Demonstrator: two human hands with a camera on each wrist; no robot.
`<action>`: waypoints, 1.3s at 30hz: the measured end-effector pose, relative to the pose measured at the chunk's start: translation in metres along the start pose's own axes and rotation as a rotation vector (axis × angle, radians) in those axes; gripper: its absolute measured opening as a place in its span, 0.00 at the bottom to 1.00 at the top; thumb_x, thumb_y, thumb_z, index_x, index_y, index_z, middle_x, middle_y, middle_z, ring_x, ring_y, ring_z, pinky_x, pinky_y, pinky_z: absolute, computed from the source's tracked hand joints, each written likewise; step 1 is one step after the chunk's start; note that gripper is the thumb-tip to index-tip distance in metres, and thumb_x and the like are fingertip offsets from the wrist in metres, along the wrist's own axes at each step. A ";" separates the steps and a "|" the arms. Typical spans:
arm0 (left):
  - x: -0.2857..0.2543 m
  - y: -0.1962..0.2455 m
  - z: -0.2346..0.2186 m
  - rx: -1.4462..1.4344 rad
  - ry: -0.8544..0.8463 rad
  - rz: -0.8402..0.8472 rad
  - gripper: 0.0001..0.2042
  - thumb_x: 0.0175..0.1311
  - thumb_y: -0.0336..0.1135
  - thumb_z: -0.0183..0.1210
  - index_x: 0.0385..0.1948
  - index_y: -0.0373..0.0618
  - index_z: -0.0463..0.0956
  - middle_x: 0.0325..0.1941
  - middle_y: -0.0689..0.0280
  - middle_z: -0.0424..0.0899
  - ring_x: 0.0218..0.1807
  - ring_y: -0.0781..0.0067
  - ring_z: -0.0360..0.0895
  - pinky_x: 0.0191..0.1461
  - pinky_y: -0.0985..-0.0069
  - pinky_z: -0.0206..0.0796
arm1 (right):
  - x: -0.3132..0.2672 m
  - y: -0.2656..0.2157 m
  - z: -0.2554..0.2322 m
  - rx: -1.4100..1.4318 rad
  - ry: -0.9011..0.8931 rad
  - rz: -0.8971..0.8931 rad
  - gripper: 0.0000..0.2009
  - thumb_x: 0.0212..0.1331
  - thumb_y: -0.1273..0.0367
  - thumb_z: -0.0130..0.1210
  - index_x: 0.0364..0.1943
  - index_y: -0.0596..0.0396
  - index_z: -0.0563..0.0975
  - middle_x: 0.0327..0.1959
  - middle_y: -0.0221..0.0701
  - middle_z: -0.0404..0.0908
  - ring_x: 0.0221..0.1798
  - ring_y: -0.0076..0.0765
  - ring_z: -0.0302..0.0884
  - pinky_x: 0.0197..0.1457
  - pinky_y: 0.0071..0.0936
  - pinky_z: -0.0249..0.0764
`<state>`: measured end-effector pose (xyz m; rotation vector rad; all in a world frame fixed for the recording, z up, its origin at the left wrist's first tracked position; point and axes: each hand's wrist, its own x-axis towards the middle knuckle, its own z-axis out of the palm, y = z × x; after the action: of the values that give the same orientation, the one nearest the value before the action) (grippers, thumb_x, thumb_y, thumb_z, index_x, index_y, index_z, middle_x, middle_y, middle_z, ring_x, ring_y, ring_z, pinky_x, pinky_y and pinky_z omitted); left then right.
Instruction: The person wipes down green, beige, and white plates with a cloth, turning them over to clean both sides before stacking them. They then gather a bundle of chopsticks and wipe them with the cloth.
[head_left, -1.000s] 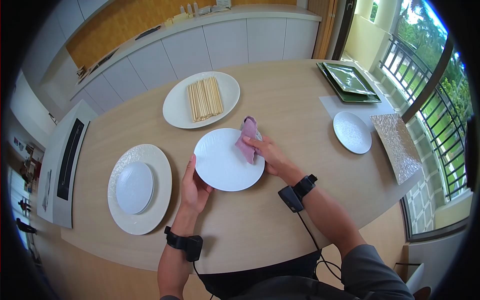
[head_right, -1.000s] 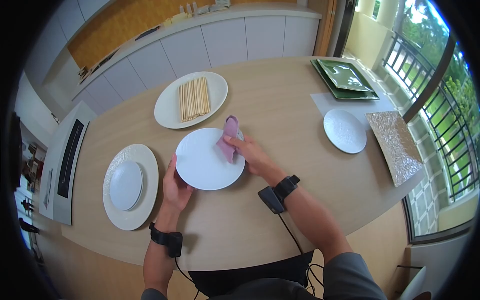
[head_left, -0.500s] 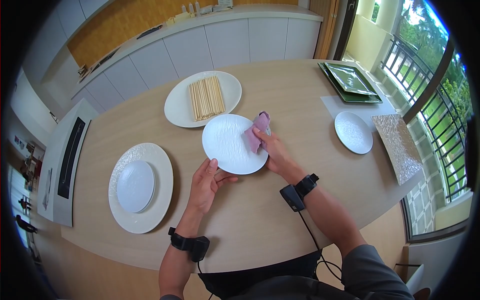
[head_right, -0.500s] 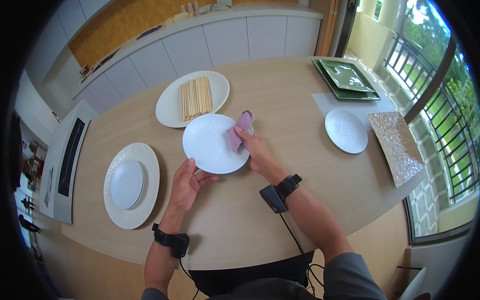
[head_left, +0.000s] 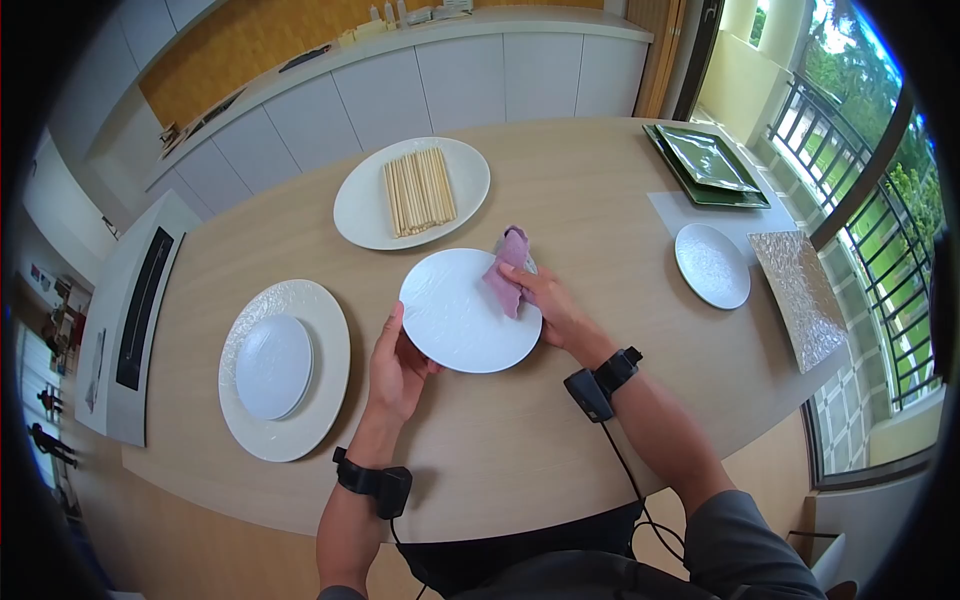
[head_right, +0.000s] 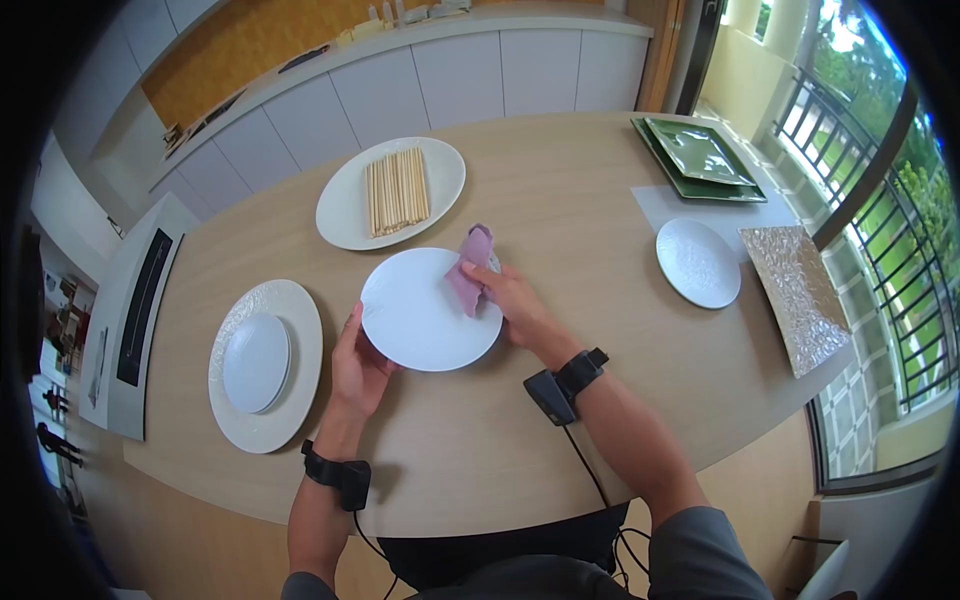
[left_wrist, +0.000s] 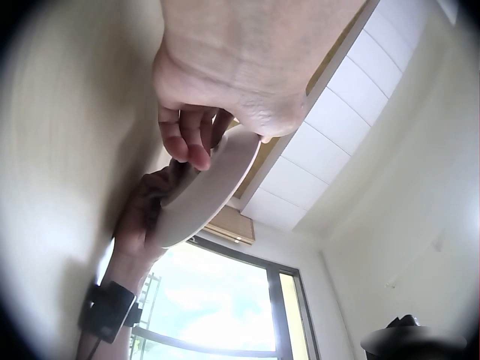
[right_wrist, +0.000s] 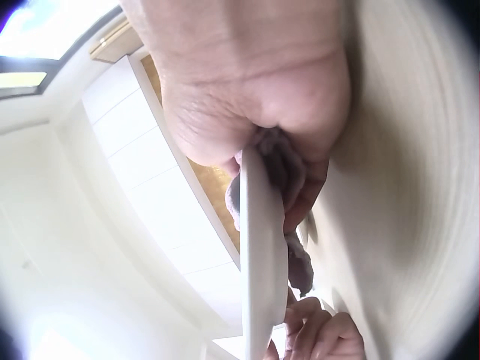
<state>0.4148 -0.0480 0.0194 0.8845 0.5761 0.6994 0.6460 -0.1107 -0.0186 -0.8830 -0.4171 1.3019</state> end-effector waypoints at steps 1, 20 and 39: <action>-0.001 0.002 0.002 -0.022 0.045 -0.014 0.21 0.77 0.55 0.45 0.49 0.47 0.75 0.36 0.70 0.82 0.31 0.77 0.77 0.31 0.77 0.66 | -0.001 -0.001 0.000 -0.036 -0.022 0.015 0.18 0.69 0.63 0.57 0.55 0.62 0.72 0.48 0.35 0.81 0.47 0.32 0.82 0.50 0.33 0.83; 0.001 -0.010 0.004 0.122 -0.163 0.051 0.25 0.77 0.52 0.48 0.62 0.38 0.68 0.55 0.60 0.82 0.50 0.68 0.83 0.51 0.69 0.76 | 0.003 0.000 -0.002 0.039 0.063 -0.074 0.17 0.71 0.63 0.54 0.55 0.63 0.72 0.48 0.36 0.82 0.48 0.34 0.83 0.53 0.34 0.81; 0.001 0.001 0.009 -0.073 0.127 -0.030 0.22 0.75 0.55 0.48 0.54 0.47 0.73 0.44 0.69 0.82 0.39 0.80 0.80 0.40 0.76 0.74 | -0.005 -0.003 0.003 -0.089 -0.037 0.032 0.15 0.70 0.65 0.55 0.53 0.61 0.73 0.45 0.34 0.82 0.44 0.31 0.83 0.48 0.32 0.83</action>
<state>0.4215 -0.0510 0.0247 0.7661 0.6716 0.7480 0.6443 -0.1141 -0.0136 -0.9444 -0.4942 1.3390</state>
